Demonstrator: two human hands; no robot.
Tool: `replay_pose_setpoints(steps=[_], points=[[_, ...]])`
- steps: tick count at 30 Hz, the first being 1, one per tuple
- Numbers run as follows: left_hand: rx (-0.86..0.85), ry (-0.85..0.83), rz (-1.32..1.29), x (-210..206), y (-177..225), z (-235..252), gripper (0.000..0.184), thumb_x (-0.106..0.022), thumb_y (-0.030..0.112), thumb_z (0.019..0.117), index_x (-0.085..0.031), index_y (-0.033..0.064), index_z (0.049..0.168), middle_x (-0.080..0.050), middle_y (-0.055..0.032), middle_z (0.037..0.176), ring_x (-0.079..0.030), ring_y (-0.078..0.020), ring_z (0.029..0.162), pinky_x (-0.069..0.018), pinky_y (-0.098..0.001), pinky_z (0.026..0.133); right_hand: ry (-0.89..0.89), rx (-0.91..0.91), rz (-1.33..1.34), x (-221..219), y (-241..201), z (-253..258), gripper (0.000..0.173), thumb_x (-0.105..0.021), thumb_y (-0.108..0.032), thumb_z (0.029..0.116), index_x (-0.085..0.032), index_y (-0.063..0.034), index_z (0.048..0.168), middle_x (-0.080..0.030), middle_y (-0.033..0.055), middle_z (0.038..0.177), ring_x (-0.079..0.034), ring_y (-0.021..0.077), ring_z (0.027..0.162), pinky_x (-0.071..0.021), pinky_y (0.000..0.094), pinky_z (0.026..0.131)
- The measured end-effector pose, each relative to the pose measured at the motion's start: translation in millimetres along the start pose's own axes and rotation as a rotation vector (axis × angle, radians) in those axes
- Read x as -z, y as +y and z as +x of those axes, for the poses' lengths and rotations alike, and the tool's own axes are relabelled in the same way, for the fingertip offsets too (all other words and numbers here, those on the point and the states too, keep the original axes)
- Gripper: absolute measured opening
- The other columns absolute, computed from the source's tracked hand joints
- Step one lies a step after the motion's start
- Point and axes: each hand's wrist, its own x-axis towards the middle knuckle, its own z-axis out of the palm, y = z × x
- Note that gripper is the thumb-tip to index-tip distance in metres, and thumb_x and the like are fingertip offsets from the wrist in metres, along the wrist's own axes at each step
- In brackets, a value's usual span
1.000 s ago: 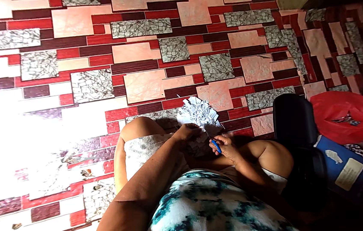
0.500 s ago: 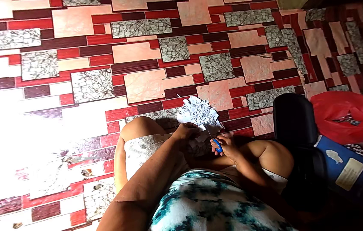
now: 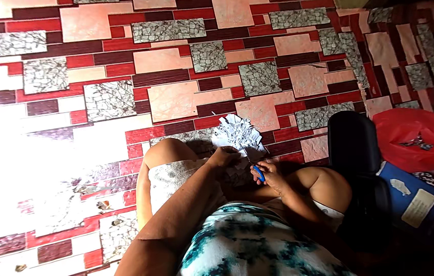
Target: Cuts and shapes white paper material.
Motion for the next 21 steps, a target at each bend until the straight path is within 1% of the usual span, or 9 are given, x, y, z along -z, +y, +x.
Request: replay_pose_setpoints(steps=[2, 5, 7, 9, 11, 14, 21], points=[[0.009, 0.005, -0.007, -0.5, 2.0, -1.9, 0.007, -0.063, 0.005, 0.1004, -0.062, -0.0015, 0.104, -0.069, -0.006, 0.078, -0.064, -0.0082, 0.061, -0.0532, -0.0207, 0.058, 0.013, 0.011, -0.016, 1.2, 1.6, 0.6, 0.02, -0.068, -0.009, 0.0959, -0.064, 0.0033, 0.111, -0.066, -0.0004, 0.074, -0.061, 0.0047, 0.058, -0.0526, 0.0189, 0.054], [0.004, 0.008, -0.021, -0.9, 2.4, -2.5, 0.008, -0.064, 0.006, 0.1, -0.062, -0.0013, 0.102, -0.068, -0.0057, 0.077, -0.063, -0.0077, 0.06, -0.0528, -0.0202, 0.057, 0.038, -0.004, -0.015, 1.3, -1.0, -1.2, 0.021, -0.07, -0.005, 0.0946, -0.063, 0.0048, 0.112, -0.067, 0.0017, 0.077, -0.061, 0.0048, 0.058, -0.0537, 0.019, 0.055], [-0.003, 0.013, -0.037, -0.5, 1.0, -2.0, 0.007, -0.064, 0.006, 0.1002, -0.062, -0.0012, 0.102, -0.067, -0.0055, 0.075, -0.062, -0.0078, 0.059, -0.0525, -0.0203, 0.056, 0.019, -0.031, -0.012, 1.5, -2.2, -2.1, 0.021, -0.068, -0.006, 0.0961, -0.063, 0.0043, 0.113, -0.067, 0.0013, 0.076, -0.062, 0.0051, 0.058, -0.0537, 0.0191, 0.055], [-0.002, 0.023, -0.046, -0.3, 0.1, -0.7, 0.007, -0.063, 0.005, 0.1005, -0.062, -0.0013, 0.102, -0.067, -0.0057, 0.075, -0.062, -0.0082, 0.059, -0.0529, -0.0207, 0.056, -0.031, -0.066, -0.012, 2.7, -1.4, -2.3, 0.02, -0.065, -0.012, 0.0995, -0.061, 0.0017, 0.114, -0.066, -0.0003, 0.073, -0.061, 0.005, 0.057, -0.0499, 0.0184, 0.052], [-0.008, 0.02, -0.043, 1.6, -1.2, 0.8, 0.006, -0.063, 0.005, 0.1008, -0.061, -0.001, 0.103, -0.068, -0.0057, 0.076, -0.063, -0.0088, 0.06, -0.0538, -0.0216, 0.057, -0.071, -0.08, 0.004, 3.1, -0.2, -1.8, 0.02, -0.062, -0.015, 0.1013, -0.061, 0.0, 0.115, -0.067, -0.0013, 0.072, -0.061, 0.0046, 0.057, -0.0472, 0.0175, 0.05], [-0.013, 0.02, -0.039, 1.1, -1.4, 0.8, 0.006, -0.063, 0.004, 0.1004, -0.062, -0.0011, 0.103, -0.067, -0.0058, 0.076, -0.063, -0.0084, 0.059, -0.0537, -0.021, 0.056, -0.09, -0.067, 0.026, 2.6, -0.5, -1.7, 0.019, -0.062, -0.014, 0.1003, -0.062, -0.0005, 0.114, -0.067, -0.0012, 0.073, -0.061, 0.0044, 0.058, -0.0469, 0.0168, 0.049], [-0.038, -0.011, 0.005, -0.1, -2.0, 1.0, 0.005, -0.063, 0.003, 0.1003, -0.062, -0.0016, 0.1, -0.066, -0.0055, 0.075, -0.063, -0.0084, 0.06, -0.054, -0.0209, 0.057, -0.041, -0.052, 0.014, 0.6, -0.2, 0.6, 0.02, -0.065, -0.012, 0.0996, -0.062, 0.0008, 0.114, -0.067, -0.0006, 0.074, -0.059, 0.003, 0.057, -0.0454, 0.0159, 0.049]])
